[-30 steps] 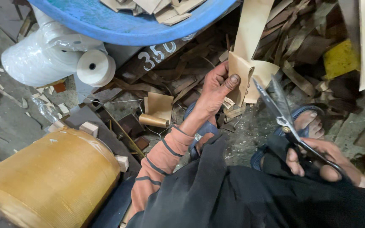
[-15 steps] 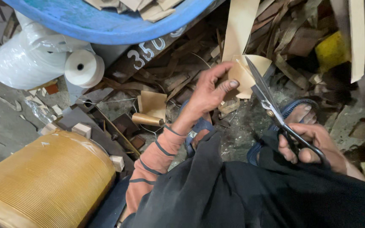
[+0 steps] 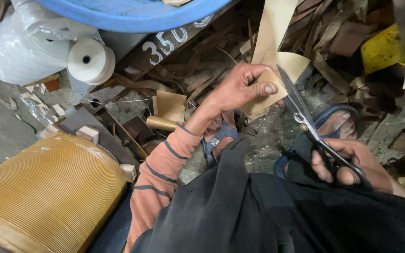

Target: The person sits and cuts strips of tan paper into small square pieces using scissors, then drops the cut squares into a large blue basin that gradually fills with finished pieces. They repeatedly fold, align, and trim the strips one piece at a time, letting scraps fall to the floor.

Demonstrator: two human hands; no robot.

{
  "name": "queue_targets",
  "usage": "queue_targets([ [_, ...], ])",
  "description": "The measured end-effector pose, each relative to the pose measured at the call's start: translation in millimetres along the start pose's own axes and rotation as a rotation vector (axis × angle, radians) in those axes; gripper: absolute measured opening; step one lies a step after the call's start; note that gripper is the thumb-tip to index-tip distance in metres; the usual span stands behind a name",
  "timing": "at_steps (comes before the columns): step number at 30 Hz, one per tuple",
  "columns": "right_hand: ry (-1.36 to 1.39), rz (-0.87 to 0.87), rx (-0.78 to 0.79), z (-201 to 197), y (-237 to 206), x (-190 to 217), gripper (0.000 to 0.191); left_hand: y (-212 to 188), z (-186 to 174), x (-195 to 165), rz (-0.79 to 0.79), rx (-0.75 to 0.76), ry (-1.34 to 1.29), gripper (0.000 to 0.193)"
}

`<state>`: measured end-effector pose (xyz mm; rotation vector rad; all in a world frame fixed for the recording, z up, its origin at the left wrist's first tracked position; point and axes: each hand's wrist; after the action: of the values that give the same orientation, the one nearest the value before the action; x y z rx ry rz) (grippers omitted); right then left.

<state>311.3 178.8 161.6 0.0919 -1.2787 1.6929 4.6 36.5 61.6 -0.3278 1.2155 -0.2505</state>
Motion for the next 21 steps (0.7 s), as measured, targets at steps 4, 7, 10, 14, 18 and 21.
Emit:
queue_targets([
  [4,-0.199,-0.004,0.082,7.0,11.7,5.4,0.104,-1.6,15.4,7.7,-0.049,-0.002,-0.341,0.033],
  [7,-0.191,0.02,0.027,10.0,16.3,8.2,0.104,-1.4,27.1,20.1,-0.057,-0.018,-0.294,0.03],
  [10,-0.111,-0.033,0.07,11.6,14.9,9.6,0.099,-0.1,34.4,31.9,-0.045,0.014,-0.401,0.031],
  [14,0.023,-0.024,0.06,9.2,12.1,6.8,0.099,2.7,34.2,37.1,-0.04,0.016,-0.421,0.035],
  [18,0.22,-0.042,0.15,-1.1,13.1,-3.7,0.094,3.0,32.6,32.0,0.037,0.034,-0.364,0.038],
  [21,0.305,-0.059,0.149,-10.4,8.4,-15.9,0.083,2.4,34.7,27.8,0.025,0.008,-0.339,0.039],
])
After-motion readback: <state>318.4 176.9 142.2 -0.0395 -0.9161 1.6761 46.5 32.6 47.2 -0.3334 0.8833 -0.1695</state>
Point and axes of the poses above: each hand's wrist, its own y-axis towards the middle knuckle, its own z-axis out of the palm, x = y × z, and after that the axes turned 9 degrees about -z, right-handed
